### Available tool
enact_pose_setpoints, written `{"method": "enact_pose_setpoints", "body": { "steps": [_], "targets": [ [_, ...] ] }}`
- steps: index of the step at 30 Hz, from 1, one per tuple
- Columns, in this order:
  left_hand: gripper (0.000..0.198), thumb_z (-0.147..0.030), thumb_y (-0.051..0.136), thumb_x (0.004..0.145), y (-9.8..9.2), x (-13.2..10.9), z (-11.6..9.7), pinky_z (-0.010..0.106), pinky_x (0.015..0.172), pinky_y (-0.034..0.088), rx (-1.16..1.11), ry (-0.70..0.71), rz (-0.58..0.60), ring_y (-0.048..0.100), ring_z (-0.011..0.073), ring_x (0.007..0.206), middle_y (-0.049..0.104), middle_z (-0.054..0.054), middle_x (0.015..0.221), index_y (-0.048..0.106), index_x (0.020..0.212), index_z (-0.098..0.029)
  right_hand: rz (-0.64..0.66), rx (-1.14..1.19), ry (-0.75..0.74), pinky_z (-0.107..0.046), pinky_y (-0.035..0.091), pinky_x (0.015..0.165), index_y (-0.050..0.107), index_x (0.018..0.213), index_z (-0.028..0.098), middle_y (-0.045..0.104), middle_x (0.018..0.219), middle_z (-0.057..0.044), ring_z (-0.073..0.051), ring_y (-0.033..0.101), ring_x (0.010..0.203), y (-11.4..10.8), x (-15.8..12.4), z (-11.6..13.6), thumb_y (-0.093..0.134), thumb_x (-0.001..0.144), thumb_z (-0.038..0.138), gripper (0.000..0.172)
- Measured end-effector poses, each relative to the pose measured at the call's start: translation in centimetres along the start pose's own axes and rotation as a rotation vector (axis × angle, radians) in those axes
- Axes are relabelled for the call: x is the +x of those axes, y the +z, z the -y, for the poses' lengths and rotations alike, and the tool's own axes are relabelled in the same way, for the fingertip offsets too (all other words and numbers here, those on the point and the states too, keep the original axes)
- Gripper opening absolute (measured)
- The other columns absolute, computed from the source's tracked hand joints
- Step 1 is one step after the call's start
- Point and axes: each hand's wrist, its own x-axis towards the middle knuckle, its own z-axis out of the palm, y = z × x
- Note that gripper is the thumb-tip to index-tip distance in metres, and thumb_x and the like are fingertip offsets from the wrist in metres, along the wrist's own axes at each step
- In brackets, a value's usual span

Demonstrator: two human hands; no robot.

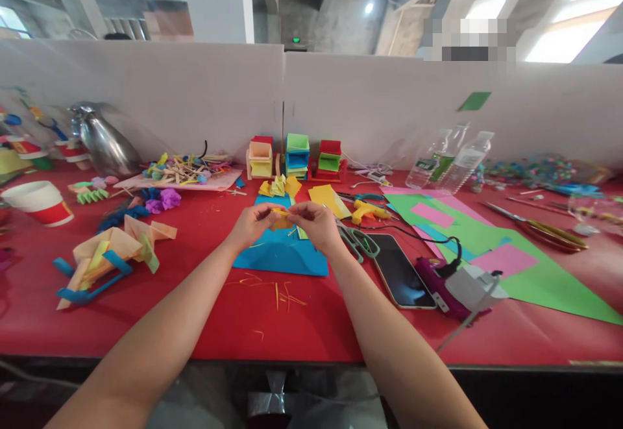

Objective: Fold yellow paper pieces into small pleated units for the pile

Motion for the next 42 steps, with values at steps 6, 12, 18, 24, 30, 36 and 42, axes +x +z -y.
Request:
{"method": "enact_pose_setpoints", "body": {
  "steps": [6, 12, 18, 24, 30, 36, 42],
  "targets": [
    [0.045, -0.054, 0.054, 0.074, 0.3, -0.1, -0.4, 0.022, 0.052, 0.040, -0.005, 0.005, -0.045, 0.054, 0.0134, 0.059, 0.064, 0.003, 0.069, 0.067, 0.089, -0.014, 0.016, 0.101, 0.047, -0.026, 0.048, 0.065, 0.065, 0.078, 0.017, 0.065, 0.068, -0.001, -0.013, 0.060, 0.067, 0.0, 0.0, 0.1, 0.072, 0.059, 0.040, 0.031],
    [0.046, -0.056, 0.052, 0.074, 0.2, -0.1, -0.4, 0.021, 0.054, 0.040, -0.010, 0.017, -0.134, 0.054, 0.0137, 0.063, 0.064, 0.004, 0.074, 0.067, 0.089, -0.015, 0.014, 0.146, 0.097, -0.024, 0.047, 0.064, 0.066, 0.081, 0.016, 0.066, 0.072, -0.001, -0.013, 0.060, 0.067, -0.2, -0.1, 0.1, 0.073, 0.057, 0.039, 0.034],
    [0.049, -0.058, 0.053, 0.073, 0.5, -0.2, -0.6, 0.021, 0.054, 0.040, -0.047, 0.007, -0.118, 0.054, 0.0135, 0.062, 0.064, 0.004, 0.073, 0.065, 0.092, -0.015, -0.027, 0.175, 0.097, -0.023, 0.044, 0.062, 0.066, 0.070, 0.016, 0.063, 0.065, 0.001, -0.011, 0.056, 0.063, -0.2, 0.0, 0.1, 0.073, 0.058, 0.035, 0.023],
    [0.047, -0.056, 0.060, 0.068, 0.9, -0.3, -0.7, 0.021, 0.052, 0.040, -0.115, -0.028, -0.064, 0.054, 0.0128, 0.058, 0.064, 0.003, 0.068, 0.065, 0.084, -0.013, -0.029, 0.201, 0.108, -0.025, 0.043, 0.061, 0.064, 0.062, 0.016, 0.061, 0.060, 0.002, -0.011, 0.054, 0.059, -0.2, -0.1, 0.5, 0.073, 0.056, 0.034, 0.021],
    [0.038, -0.049, 0.063, 0.069, 0.6, -0.1, -0.5, 0.021, 0.053, 0.038, -0.131, -0.020, -0.109, 0.052, 0.0116, 0.058, 0.060, 0.000, 0.062, 0.066, 0.080, -0.013, -0.016, 0.192, 0.093, -0.024, 0.040, 0.057, 0.064, 0.064, 0.017, 0.058, 0.058, 0.003, -0.010, 0.050, 0.056, -0.1, -0.3, 0.7, 0.069, 0.061, 0.035, 0.019],
    [0.035, -0.045, 0.064, 0.069, 0.7, 0.0, -0.6, 0.020, 0.052, 0.039, -0.163, -0.052, -0.071, 0.053, 0.0112, 0.057, 0.062, 0.001, 0.066, 0.065, 0.085, -0.014, 0.006, 0.156, 0.059, -0.024, 0.039, 0.056, 0.063, 0.067, 0.016, 0.059, 0.063, 0.001, -0.011, 0.051, 0.059, 0.0, -0.2, 0.3, 0.070, 0.061, 0.035, 0.021],
    [0.035, -0.042, 0.066, 0.069, 1.2, 0.0, -0.2, 0.020, 0.051, 0.038, -0.188, -0.089, -0.042, 0.054, 0.0112, 0.057, 0.063, 0.001, 0.068, 0.062, 0.090, -0.015, -0.020, 0.100, 0.016, -0.024, 0.040, 0.055, 0.061, 0.065, 0.016, 0.056, 0.060, 0.002, -0.011, 0.051, 0.057, 0.1, -0.2, 0.4, 0.068, 0.063, 0.031, 0.017]
  ]
}}
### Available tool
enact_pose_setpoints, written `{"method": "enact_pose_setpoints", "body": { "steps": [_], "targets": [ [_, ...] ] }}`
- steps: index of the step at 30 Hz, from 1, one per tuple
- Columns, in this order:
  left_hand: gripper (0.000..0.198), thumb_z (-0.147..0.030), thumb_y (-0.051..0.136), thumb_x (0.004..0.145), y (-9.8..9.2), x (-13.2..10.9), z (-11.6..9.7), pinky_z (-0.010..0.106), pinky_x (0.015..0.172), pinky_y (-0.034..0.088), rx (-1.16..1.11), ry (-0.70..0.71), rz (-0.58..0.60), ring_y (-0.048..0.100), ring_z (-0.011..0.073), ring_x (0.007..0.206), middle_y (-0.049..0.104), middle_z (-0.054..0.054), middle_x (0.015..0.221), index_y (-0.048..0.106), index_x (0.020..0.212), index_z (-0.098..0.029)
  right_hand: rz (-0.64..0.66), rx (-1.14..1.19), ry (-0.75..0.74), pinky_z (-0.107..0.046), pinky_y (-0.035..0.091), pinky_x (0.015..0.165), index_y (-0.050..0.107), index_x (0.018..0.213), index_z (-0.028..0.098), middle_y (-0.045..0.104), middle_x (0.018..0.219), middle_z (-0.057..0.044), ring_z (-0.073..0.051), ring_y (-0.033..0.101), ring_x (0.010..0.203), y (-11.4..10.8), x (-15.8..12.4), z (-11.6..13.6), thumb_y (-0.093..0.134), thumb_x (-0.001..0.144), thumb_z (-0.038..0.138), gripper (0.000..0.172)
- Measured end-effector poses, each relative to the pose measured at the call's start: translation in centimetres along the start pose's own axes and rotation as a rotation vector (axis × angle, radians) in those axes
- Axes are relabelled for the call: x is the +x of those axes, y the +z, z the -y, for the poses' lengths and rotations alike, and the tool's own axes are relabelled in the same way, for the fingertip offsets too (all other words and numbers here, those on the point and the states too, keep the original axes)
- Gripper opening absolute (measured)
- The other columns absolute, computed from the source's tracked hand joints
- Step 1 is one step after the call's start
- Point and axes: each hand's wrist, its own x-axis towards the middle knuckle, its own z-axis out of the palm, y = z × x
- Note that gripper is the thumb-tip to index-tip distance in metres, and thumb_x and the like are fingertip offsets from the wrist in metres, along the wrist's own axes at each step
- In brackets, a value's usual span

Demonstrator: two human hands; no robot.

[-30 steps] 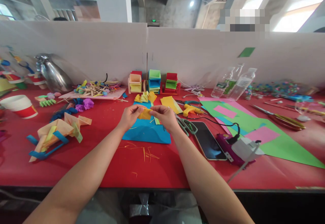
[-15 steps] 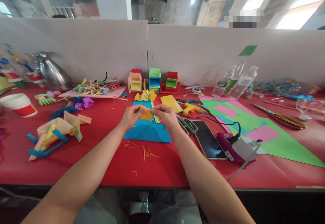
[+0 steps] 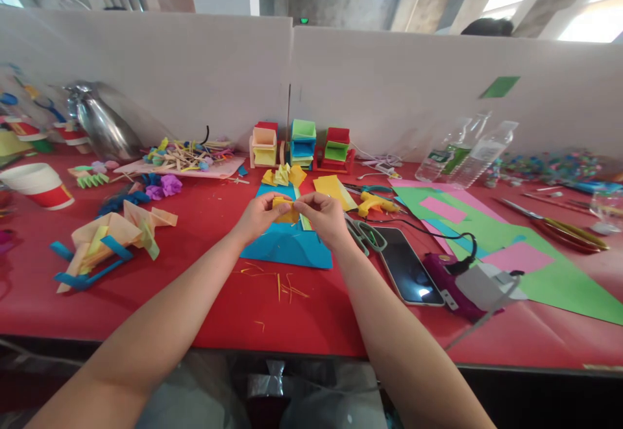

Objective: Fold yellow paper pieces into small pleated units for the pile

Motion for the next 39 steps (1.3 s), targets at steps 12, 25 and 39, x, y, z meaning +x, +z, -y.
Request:
{"method": "enact_pose_setpoints", "body": {
  "steps": [12, 25, 39],
  "targets": [
    [0.028, -0.040, 0.066, 0.068, 0.1, -0.1, -0.7, 0.021, 0.053, 0.040, 0.045, 0.018, -0.015, 0.053, 0.0113, 0.059, 0.062, 0.000, 0.066, 0.063, 0.081, -0.015, 0.018, -0.111, -0.026, -0.024, 0.039, 0.052, 0.059, 0.067, 0.016, 0.056, 0.060, 0.001, -0.011, 0.050, 0.055, 0.0, -0.2, 0.6, 0.064, 0.068, 0.032, 0.017],
    [0.027, -0.040, 0.063, 0.073, -0.4, 0.0, -0.6, 0.028, 0.067, 0.048, 0.030, 0.043, 0.072, 0.061, 0.0144, 0.069, 0.067, 0.004, 0.073, 0.062, 0.079, -0.014, 0.017, -0.166, -0.093, -0.025, 0.043, 0.056, 0.060, 0.070, 0.016, 0.061, 0.065, -0.001, -0.012, 0.055, 0.060, 0.5, -0.6, 1.6, 0.062, 0.071, 0.030, 0.015],
    [0.029, -0.041, 0.060, 0.075, -0.2, -0.1, -1.2, 0.028, 0.067, 0.049, 0.041, 0.071, 0.103, 0.062, 0.0154, 0.072, 0.067, 0.004, 0.078, 0.061, 0.087, -0.015, -0.028, -0.214, -0.134, -0.025, 0.043, 0.058, 0.058, 0.068, 0.017, 0.058, 0.064, -0.001, -0.012, 0.053, 0.060, 0.5, -0.8, 1.9, 0.060, 0.074, 0.030, 0.014]
  ]
}}
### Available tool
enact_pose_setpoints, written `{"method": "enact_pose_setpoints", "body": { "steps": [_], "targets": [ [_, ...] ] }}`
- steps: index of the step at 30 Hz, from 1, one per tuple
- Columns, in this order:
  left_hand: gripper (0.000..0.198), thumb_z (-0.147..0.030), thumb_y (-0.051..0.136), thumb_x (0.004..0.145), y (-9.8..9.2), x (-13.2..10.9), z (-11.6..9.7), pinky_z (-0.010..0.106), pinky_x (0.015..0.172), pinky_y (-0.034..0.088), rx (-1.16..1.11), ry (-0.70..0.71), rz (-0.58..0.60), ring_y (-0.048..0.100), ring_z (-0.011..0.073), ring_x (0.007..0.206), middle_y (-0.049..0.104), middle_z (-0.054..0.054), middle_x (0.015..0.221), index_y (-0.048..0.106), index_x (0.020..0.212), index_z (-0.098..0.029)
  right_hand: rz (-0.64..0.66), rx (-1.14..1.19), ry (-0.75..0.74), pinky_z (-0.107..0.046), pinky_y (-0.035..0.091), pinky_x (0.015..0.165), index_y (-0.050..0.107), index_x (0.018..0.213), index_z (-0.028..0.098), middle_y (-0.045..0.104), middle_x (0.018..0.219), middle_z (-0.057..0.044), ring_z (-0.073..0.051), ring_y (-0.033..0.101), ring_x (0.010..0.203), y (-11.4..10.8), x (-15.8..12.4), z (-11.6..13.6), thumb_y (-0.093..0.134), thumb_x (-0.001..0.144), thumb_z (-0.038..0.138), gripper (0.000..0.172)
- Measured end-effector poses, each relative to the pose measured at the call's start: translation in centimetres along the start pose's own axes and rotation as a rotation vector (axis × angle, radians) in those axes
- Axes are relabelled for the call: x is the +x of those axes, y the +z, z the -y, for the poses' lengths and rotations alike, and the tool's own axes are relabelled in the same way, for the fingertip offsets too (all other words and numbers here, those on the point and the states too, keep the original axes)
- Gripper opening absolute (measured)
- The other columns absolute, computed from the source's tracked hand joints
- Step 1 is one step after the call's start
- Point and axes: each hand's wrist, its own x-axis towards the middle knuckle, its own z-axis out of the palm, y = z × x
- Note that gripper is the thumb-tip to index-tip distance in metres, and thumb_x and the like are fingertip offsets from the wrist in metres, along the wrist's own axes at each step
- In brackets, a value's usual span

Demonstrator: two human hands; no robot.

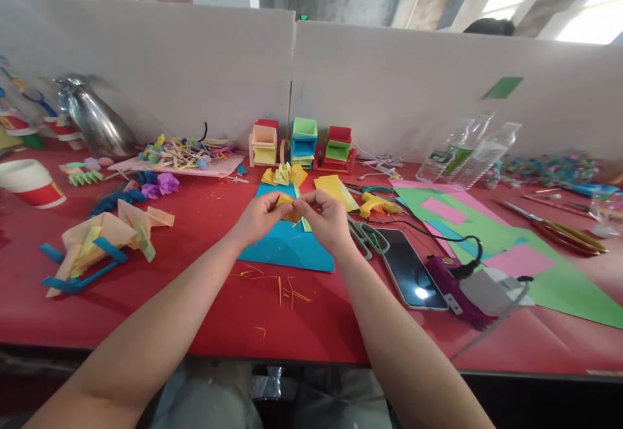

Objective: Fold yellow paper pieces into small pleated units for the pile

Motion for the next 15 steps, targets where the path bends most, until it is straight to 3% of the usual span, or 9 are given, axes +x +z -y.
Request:
{"method": "enact_pose_setpoints", "body": {
  "steps": [4, 8, 15],
  "targets": [
    [0.034, -0.042, 0.062, 0.073, 0.18, -0.01, -0.04, 0.027, 0.066, 0.050, -0.089, -0.029, -0.036, 0.063, 0.0156, 0.074, 0.067, 0.004, 0.083, 0.059, 0.095, -0.016, -0.056, 0.089, 0.037, -0.025, 0.042, 0.058, 0.057, 0.070, 0.017, 0.057, 0.066, 0.000, -0.012, 0.053, 0.062, -0.06, 0.19, -0.63, 0.059, 0.075, 0.032, 0.017],
    [0.032, -0.043, 0.061, 0.074, -0.04, 0.08, 0.14, 0.027, 0.065, 0.050, -0.089, -0.034, -0.037, 0.062, 0.0146, 0.071, 0.066, 0.003, 0.079, 0.061, 0.088, -0.015, -0.004, 0.158, 0.059, -0.025, 0.043, 0.060, 0.059, 0.074, 0.016, 0.058, 0.068, -0.001, -0.012, 0.054, 0.064, 0.05, 0.19, -0.92, 0.059, 0.075, 0.034, 0.018],
    [0.031, -0.039, 0.068, 0.068, 0.51, 0.01, 0.09, 0.026, 0.065, 0.050, -0.191, -0.076, -0.069, 0.061, 0.0132, 0.070, 0.066, 0.002, 0.077, 0.062, 0.088, -0.015, -0.049, 0.064, 0.006, -0.026, 0.044, 0.062, 0.058, 0.073, 0.017, 0.058, 0.070, -0.001, -0.013, 0.054, 0.065, -0.05, -0.03, -0.80, 0.059, 0.075, 0.032, 0.015]
  ]
}}
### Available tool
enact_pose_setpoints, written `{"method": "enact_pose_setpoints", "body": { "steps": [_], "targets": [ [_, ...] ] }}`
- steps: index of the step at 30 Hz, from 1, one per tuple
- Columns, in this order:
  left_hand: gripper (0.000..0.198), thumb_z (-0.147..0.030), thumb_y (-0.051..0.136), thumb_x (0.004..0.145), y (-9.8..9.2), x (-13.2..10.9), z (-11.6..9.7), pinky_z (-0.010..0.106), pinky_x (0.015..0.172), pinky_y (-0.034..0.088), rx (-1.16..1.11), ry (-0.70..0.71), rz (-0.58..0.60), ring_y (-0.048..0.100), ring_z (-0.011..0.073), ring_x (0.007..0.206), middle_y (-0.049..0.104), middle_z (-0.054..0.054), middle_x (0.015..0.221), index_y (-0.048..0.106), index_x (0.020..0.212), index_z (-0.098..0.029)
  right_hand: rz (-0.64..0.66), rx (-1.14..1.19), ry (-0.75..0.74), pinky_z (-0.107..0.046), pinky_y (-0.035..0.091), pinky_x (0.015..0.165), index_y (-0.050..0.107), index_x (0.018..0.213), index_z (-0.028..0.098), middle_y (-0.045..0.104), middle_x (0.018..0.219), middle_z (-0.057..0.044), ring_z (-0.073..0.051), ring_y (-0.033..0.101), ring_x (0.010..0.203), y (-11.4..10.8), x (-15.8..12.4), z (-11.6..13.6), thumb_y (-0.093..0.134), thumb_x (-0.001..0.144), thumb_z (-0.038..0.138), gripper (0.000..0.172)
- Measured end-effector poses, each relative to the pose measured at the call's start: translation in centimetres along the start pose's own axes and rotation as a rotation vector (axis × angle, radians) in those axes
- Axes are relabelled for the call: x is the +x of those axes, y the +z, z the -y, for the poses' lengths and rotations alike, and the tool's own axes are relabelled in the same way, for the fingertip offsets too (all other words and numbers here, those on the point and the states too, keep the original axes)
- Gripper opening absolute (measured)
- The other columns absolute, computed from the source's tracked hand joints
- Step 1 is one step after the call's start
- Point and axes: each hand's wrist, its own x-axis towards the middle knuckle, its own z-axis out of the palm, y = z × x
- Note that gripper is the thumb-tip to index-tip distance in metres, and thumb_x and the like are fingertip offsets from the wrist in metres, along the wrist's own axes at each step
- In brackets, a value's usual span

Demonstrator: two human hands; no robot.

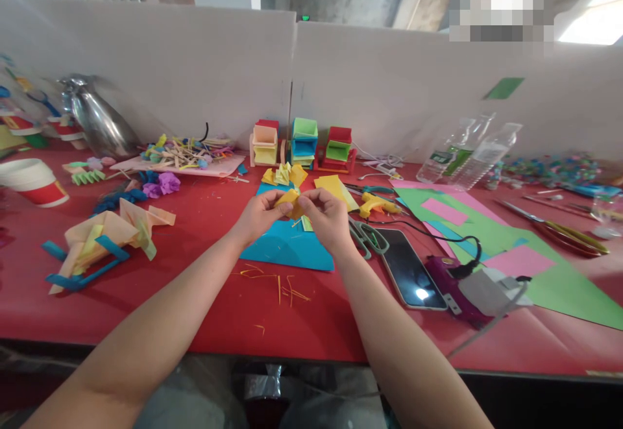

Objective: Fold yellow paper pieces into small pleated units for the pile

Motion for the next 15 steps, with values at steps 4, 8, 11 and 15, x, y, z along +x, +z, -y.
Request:
{"method": "enact_pose_setpoints", "body": {
  "steps": [4, 8, 11, 15],
  "targets": [
    [0.031, -0.038, 0.071, 0.064, 0.51, -0.03, 0.32, 0.029, 0.071, 0.050, -0.175, -0.054, -0.071, 0.062, 0.0140, 0.073, 0.067, 0.002, 0.080, 0.064, 0.085, -0.015, -0.045, 0.017, -0.010, -0.026, 0.045, 0.063, 0.058, 0.073, 0.018, 0.058, 0.070, -0.001, -0.013, 0.054, 0.066, -0.02, 0.11, -0.15, 0.059, 0.075, 0.033, 0.015],
    [0.029, -0.038, 0.071, 0.064, 0.32, 0.11, 0.69, 0.032, 0.075, 0.050, -0.188, -0.045, -0.108, 0.062, 0.0142, 0.072, 0.067, 0.002, 0.075, 0.065, 0.080, -0.015, 0.014, 0.114, 0.045, -0.026, 0.045, 0.063, 0.060, 0.075, 0.018, 0.059, 0.071, -0.001, -0.014, 0.055, 0.066, 0.09, 0.23, -0.45, 0.063, 0.071, 0.038, 0.021],
    [0.027, -0.036, 0.073, 0.063, 0.16, 0.15, 0.79, 0.031, 0.075, 0.050, -0.181, -0.033, -0.117, 0.062, 0.0136, 0.071, 0.067, 0.001, 0.073, 0.066, 0.078, -0.015, 0.052, 0.203, 0.085, -0.026, 0.045, 0.062, 0.059, 0.073, 0.017, 0.058, 0.068, 0.000, -0.012, 0.054, 0.064, 0.07, 0.33, -0.68, 0.063, 0.070, 0.039, 0.022],
    [0.028, -0.036, 0.073, 0.063, 0.50, -0.01, 0.86, 0.030, 0.071, 0.050, -0.200, -0.038, -0.121, 0.062, 0.0131, 0.069, 0.066, 0.000, 0.073, 0.065, 0.080, -0.015, 0.021, 0.260, 0.095, -0.025, 0.044, 0.061, 0.057, 0.070, 0.017, 0.055, 0.066, 0.001, -0.011, 0.051, 0.062, 0.02, 0.38, -0.68, 0.063, 0.070, 0.036, 0.019]
  ]
}}
